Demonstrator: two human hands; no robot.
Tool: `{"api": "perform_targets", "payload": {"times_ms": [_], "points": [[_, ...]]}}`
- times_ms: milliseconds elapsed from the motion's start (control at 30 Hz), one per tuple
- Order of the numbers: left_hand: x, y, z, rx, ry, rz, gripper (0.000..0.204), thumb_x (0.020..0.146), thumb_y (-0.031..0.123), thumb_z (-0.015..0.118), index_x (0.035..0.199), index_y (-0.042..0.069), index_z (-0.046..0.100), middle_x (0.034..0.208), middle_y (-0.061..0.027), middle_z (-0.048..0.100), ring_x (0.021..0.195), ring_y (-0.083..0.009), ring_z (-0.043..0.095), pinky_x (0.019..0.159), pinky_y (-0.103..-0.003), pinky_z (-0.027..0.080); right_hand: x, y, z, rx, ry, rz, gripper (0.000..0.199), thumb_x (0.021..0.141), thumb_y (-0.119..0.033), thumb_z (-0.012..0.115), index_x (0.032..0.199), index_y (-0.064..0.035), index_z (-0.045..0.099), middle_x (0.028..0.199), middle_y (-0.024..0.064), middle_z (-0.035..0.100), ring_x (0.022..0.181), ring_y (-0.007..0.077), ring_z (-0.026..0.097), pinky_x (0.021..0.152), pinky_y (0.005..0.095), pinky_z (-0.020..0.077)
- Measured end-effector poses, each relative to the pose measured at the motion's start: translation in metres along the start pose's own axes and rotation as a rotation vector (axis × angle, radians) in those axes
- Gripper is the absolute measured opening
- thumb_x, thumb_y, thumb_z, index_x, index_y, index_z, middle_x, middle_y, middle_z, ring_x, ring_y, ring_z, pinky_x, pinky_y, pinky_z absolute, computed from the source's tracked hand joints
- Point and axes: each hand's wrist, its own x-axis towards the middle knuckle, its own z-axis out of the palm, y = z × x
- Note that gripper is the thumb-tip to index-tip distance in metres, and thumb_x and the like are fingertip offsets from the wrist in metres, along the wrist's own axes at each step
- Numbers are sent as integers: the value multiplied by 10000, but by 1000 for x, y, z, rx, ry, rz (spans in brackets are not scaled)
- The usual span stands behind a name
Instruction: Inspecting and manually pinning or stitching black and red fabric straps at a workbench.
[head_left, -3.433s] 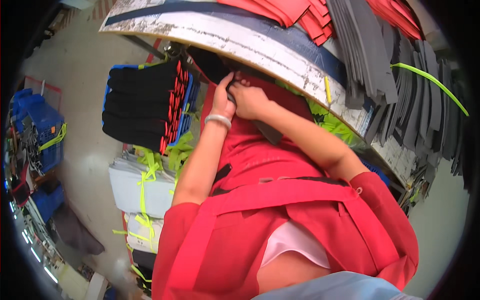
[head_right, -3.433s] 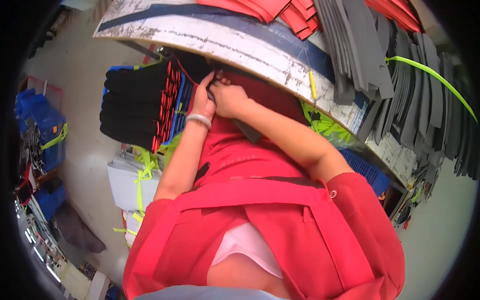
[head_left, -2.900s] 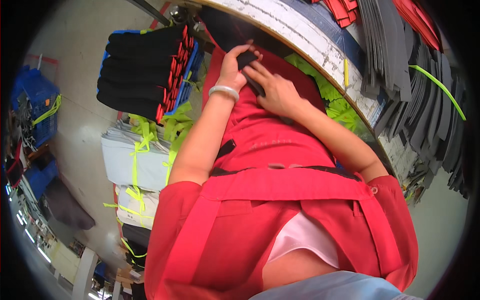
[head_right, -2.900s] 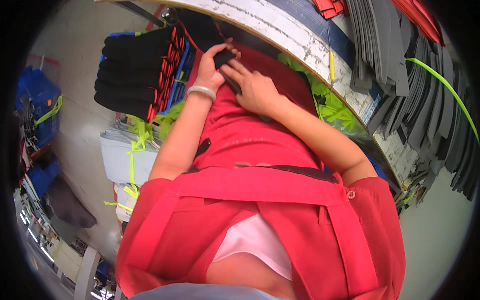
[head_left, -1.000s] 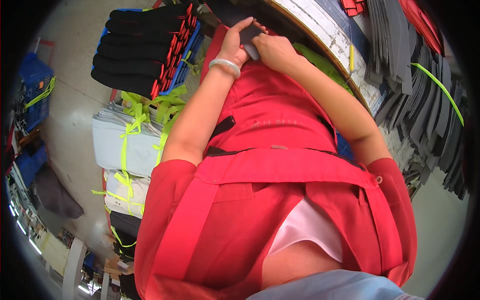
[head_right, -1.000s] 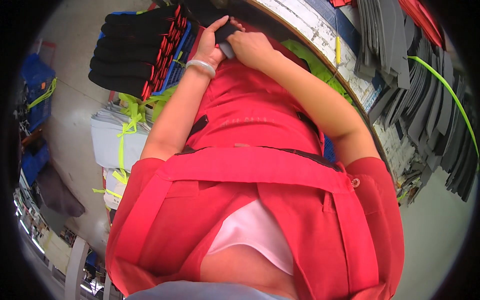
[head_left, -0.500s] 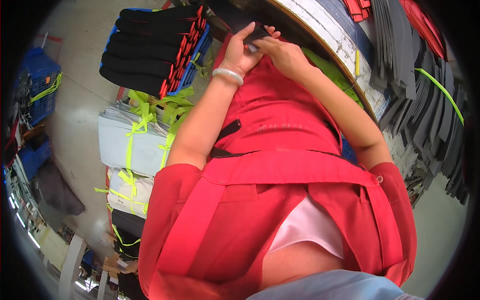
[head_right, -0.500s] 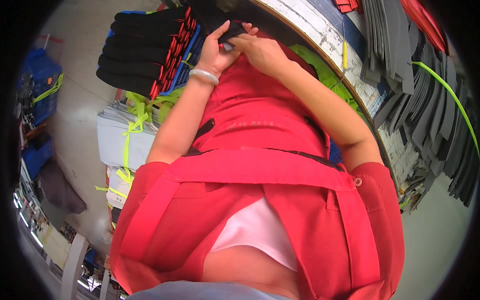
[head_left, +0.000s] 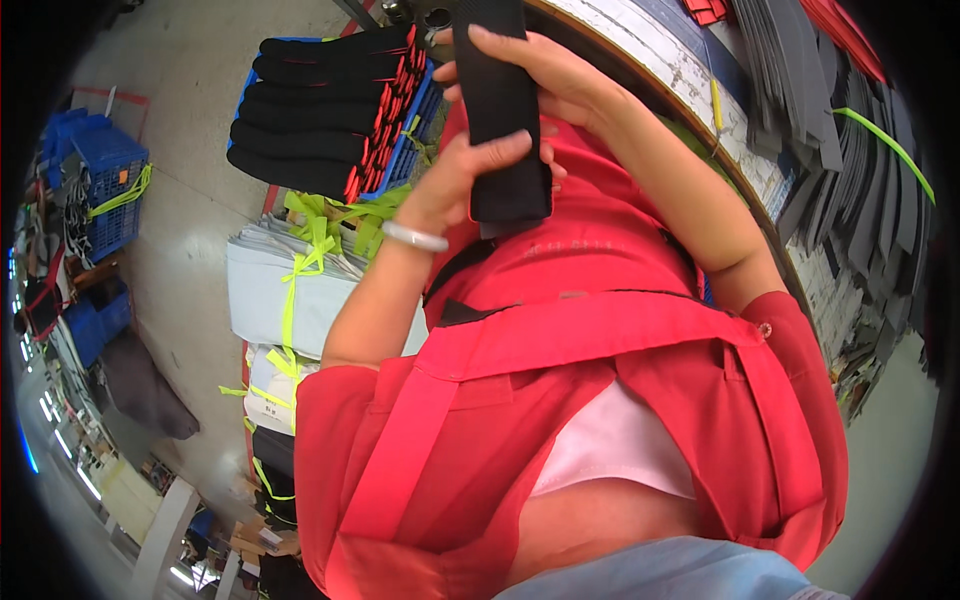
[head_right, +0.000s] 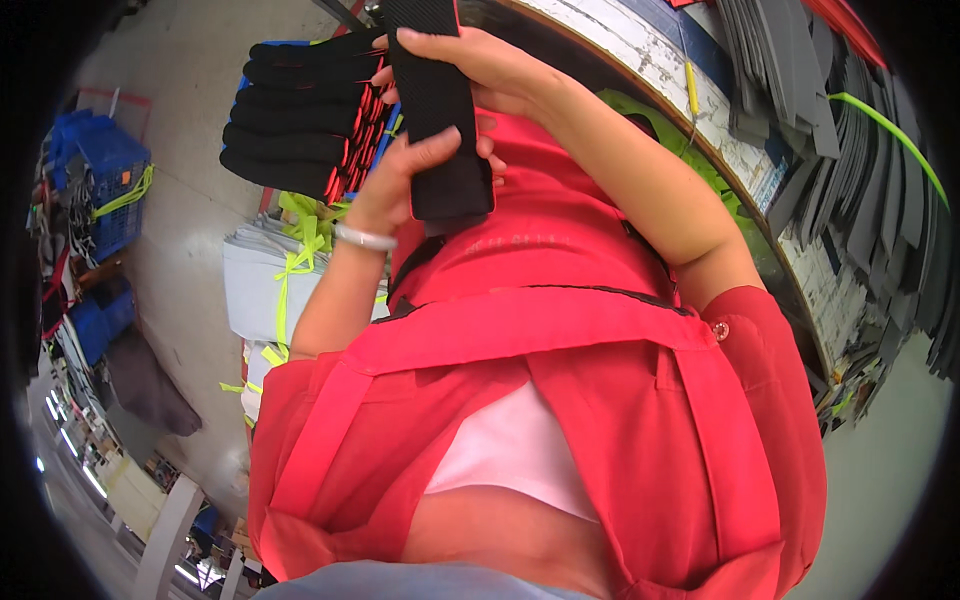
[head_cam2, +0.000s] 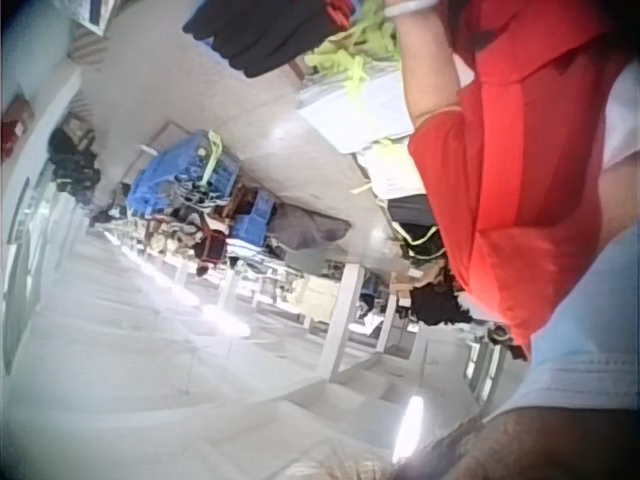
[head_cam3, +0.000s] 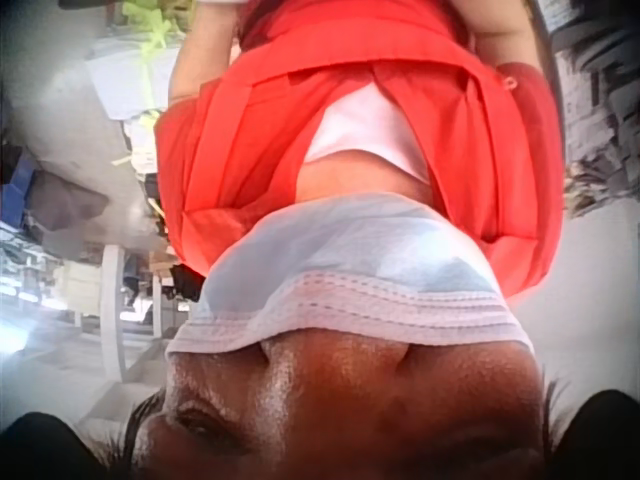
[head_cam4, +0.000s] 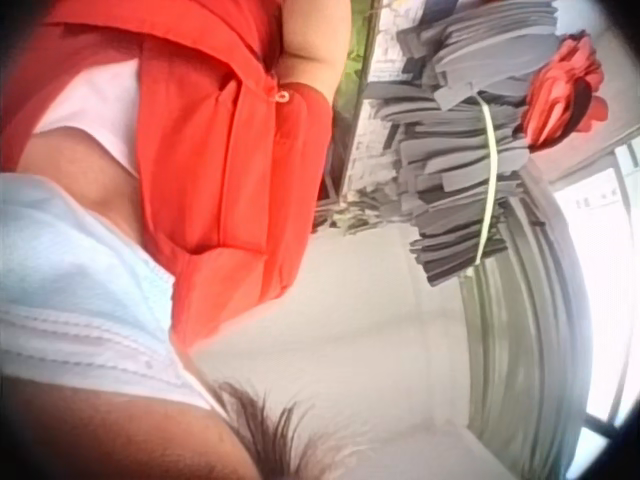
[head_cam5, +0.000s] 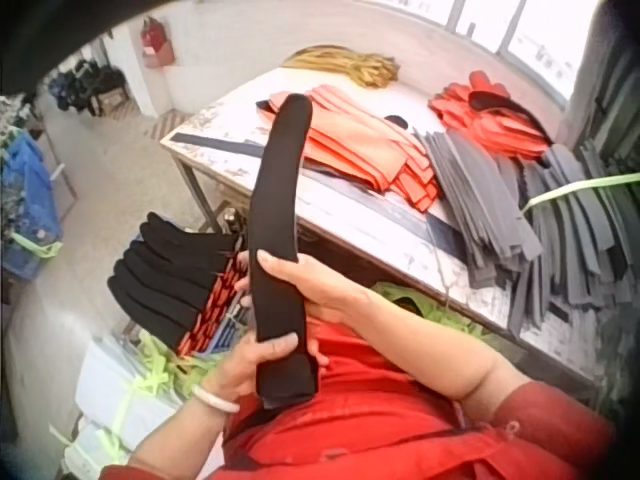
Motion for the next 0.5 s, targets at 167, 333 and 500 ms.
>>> {"api": "perform_targets", "payload": {"times_ms": [167, 333, 500], "points": [[25, 8, 27, -93, -223, -8, 272, 981, 228, 487, 1032, -34, 544, 782, -70, 573, 752, -277, 660, 794, -488, 555, 24, -54, -26, 151, 242, -32, 291, 977, -260, 521, 1073, 11, 561, 839, 129, 646, 737, 253, 655, 680, 349, 550], [-2, -55, 27, 43, -385, -218, 422, 994, 332, 425, 792, -10, 568, 576, -59, 502, 562, -215, 599, 626, -370, 535, 11, -97, -112, -19, 565, -306, 236, 967, -238, 537, 968, -4, 566, 880, 133, 640, 738, 218, 652, 633, 345, 558], [29, -6, 8, 232, 101, 220, 405, 980, 372, 488, 967, -4, 636, 773, -96, 648, 580, -162, 620, 652, -287, 514, 7, -89, -60, 36, 320, -129, 262, 944, -237, 580, 1002, 19, 581, 855, 144, 653, 709, 234, 658, 619, 335, 558]]}}
